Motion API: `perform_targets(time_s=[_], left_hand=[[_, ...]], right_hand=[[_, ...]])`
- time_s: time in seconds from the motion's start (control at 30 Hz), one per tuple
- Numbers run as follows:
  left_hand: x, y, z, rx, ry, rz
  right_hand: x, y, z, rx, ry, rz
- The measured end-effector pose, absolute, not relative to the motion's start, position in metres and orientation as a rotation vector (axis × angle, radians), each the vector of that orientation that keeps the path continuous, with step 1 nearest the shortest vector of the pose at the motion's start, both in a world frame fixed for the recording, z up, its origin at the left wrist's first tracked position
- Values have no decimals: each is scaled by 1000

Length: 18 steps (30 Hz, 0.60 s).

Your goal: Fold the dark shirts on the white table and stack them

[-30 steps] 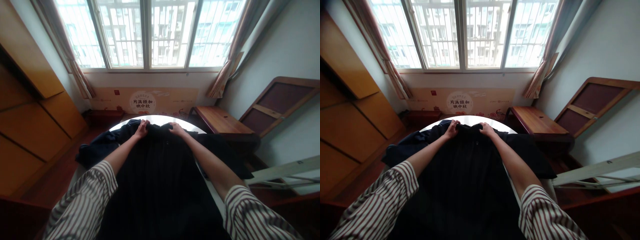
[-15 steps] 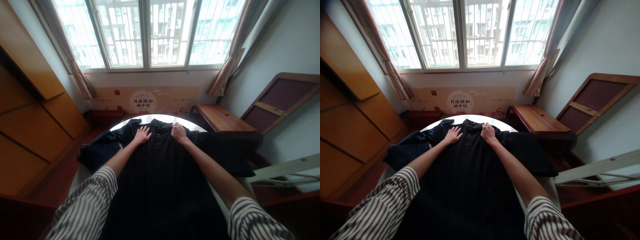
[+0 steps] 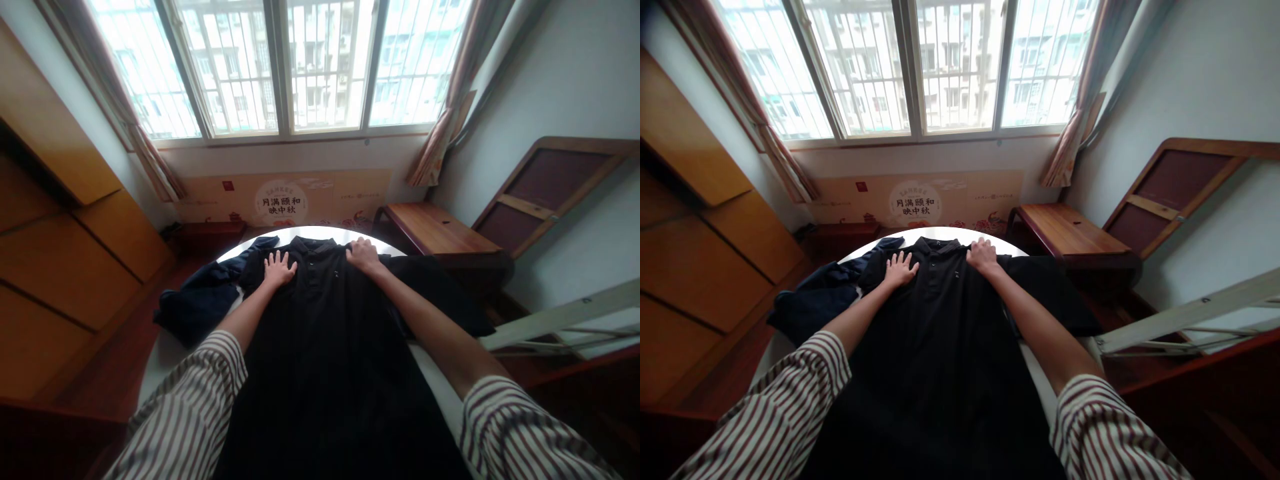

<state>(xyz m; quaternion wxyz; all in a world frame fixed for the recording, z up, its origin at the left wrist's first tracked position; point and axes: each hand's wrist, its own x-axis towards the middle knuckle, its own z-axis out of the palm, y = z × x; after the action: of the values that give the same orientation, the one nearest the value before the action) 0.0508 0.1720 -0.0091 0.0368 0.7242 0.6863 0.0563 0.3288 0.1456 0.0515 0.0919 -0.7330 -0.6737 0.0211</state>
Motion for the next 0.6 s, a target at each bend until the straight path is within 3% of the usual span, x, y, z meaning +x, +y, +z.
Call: perform_targets(time_s=[0.23, 0.43, 0.6], left_hand=[[51, 173, -9, 2227, 2113, 201], [49, 173, -9, 2226, 2115, 217], [49, 172, -9, 2234, 2110, 237]], right_hand=[[402, 134, 80, -2464, -1710, 242], [400, 143, 79, -2328, -1674, 403], [389, 144, 84, -2112, -1626, 352]])
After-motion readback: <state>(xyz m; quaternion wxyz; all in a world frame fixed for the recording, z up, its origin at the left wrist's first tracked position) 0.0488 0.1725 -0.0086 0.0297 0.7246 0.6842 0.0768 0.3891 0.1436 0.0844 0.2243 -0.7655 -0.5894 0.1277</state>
